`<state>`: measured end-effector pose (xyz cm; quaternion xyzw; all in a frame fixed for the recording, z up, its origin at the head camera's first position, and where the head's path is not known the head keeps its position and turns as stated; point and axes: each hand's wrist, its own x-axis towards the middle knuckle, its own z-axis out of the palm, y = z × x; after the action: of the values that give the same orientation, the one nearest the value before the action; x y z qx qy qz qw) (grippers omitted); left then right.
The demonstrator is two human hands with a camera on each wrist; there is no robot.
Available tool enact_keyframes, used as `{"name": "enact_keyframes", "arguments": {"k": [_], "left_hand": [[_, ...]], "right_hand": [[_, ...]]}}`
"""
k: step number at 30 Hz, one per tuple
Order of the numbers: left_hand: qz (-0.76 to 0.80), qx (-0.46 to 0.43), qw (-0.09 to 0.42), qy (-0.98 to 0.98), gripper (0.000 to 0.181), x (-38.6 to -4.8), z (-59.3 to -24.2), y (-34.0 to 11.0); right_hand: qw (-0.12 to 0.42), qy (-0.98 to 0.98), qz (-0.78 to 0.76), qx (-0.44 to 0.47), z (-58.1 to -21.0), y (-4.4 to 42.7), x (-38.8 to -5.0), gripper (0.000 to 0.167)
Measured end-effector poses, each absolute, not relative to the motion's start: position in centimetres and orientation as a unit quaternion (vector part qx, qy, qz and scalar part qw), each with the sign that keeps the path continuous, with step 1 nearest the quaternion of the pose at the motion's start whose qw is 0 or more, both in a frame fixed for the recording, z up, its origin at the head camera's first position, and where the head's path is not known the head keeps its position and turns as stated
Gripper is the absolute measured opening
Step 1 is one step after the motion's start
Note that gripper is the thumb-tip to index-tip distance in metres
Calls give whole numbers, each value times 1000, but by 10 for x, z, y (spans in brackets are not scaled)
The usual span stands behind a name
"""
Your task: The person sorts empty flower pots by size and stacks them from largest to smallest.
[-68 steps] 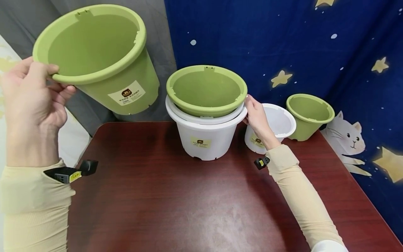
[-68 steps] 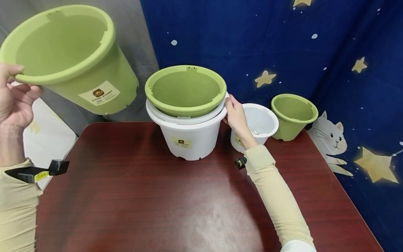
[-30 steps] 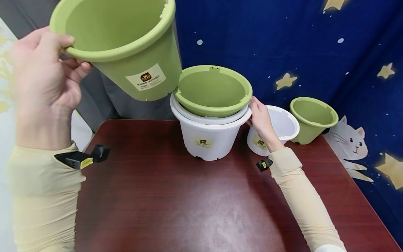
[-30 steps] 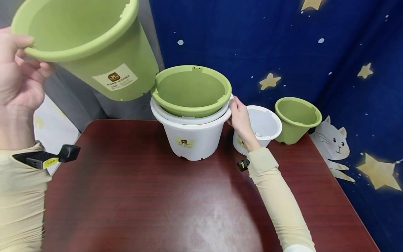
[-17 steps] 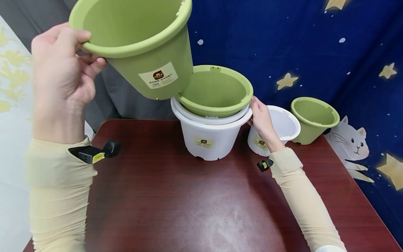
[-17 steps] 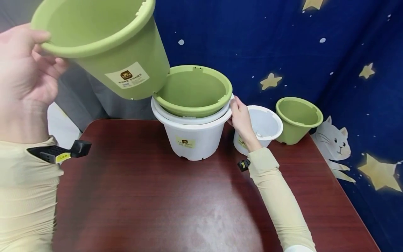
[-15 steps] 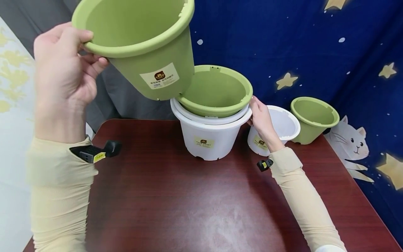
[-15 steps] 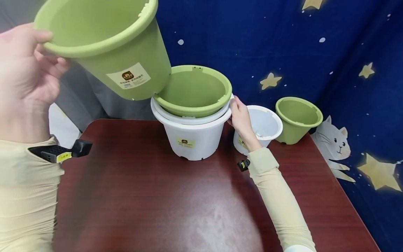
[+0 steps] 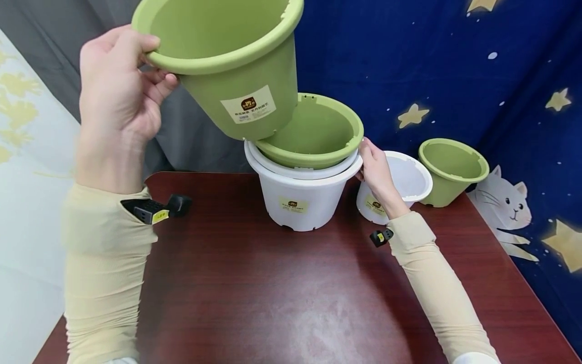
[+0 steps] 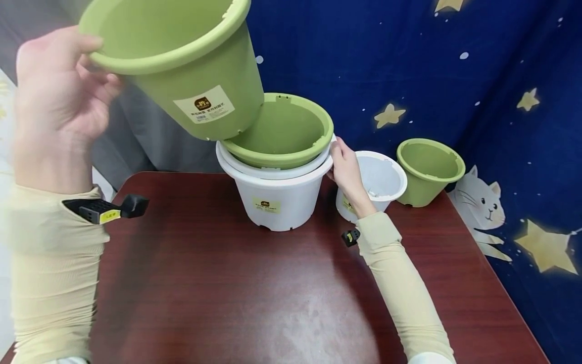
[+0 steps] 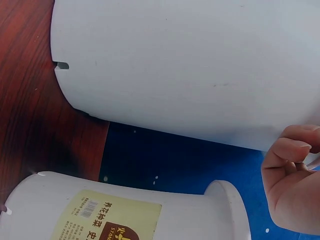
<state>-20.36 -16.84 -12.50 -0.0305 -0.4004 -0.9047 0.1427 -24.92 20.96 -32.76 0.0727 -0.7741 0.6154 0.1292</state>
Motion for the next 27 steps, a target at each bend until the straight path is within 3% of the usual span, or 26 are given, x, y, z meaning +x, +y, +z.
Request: {"name": "enact_keyframes", "arguments": {"k": [27], "left_hand": [[-874, -73, 131, -463, 4, -205, -128, -127]], "right_hand": [[129, -757, 634, 85, -329, 205, -250, 37]]}}
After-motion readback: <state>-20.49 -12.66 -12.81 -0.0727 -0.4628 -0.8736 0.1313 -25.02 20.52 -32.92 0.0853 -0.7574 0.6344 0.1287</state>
